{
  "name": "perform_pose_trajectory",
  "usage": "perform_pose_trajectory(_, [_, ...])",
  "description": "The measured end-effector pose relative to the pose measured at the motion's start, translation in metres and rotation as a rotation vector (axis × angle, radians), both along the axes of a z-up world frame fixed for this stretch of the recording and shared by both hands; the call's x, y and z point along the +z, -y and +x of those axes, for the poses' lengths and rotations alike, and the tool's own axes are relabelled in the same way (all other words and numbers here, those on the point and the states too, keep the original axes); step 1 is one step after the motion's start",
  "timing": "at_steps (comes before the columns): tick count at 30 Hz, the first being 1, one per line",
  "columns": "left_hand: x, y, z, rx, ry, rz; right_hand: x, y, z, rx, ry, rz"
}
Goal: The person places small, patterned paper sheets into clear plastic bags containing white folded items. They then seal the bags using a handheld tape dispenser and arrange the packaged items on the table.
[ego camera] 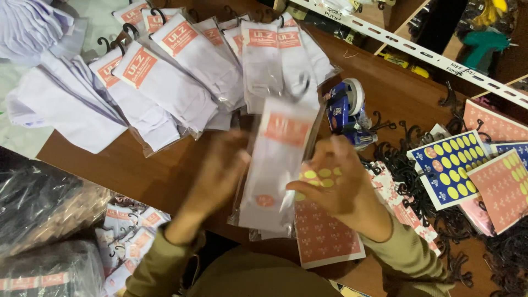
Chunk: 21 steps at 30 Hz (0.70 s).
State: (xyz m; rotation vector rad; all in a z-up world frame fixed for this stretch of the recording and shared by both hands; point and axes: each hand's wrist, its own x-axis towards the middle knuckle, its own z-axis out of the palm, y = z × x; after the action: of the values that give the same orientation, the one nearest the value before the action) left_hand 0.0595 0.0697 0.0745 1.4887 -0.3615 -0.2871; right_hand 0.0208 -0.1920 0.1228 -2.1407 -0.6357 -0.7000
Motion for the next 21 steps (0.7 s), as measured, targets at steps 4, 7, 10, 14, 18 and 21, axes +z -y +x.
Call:
perform_pose_trajectory(4, [-0.101, -0.063, 0.081, 0.673, 0.281, 0.47, 0.022, 0.011, -0.017, 0.108, -0.386, 0.051])
perform_pose_trajectory(7, [-0.124, -0.086, 0.116, 0.929, 0.243, 0.679, 0.032, 0.004, -0.018, 0.086, -0.469, 0.116])
perform_pose_trajectory(10, [-0.114, -0.092, 0.131, 0.976, 0.008, 0.553, 0.042, 0.002, -0.015, 0.063, -0.428, 0.049])
perform_pose_trajectory(14, [-0.113, -0.094, 0.133, 0.985, -0.292, 0.197, 0.044, -0.002, -0.015, 0.074, -0.26, -0.058])
perform_pose_trajectory(18, [-0.059, -0.072, 0.103, 0.87, -0.353, -0.265, 0.041, -0.007, -0.008, 0.129, -0.261, -0.025])
perform_pose_trajectory(21, [-0.056, -0.073, 0.088, 0.886, -0.16, -0.162, 0.033, -0.007, -0.005, 0.098, -0.58, 0.215])
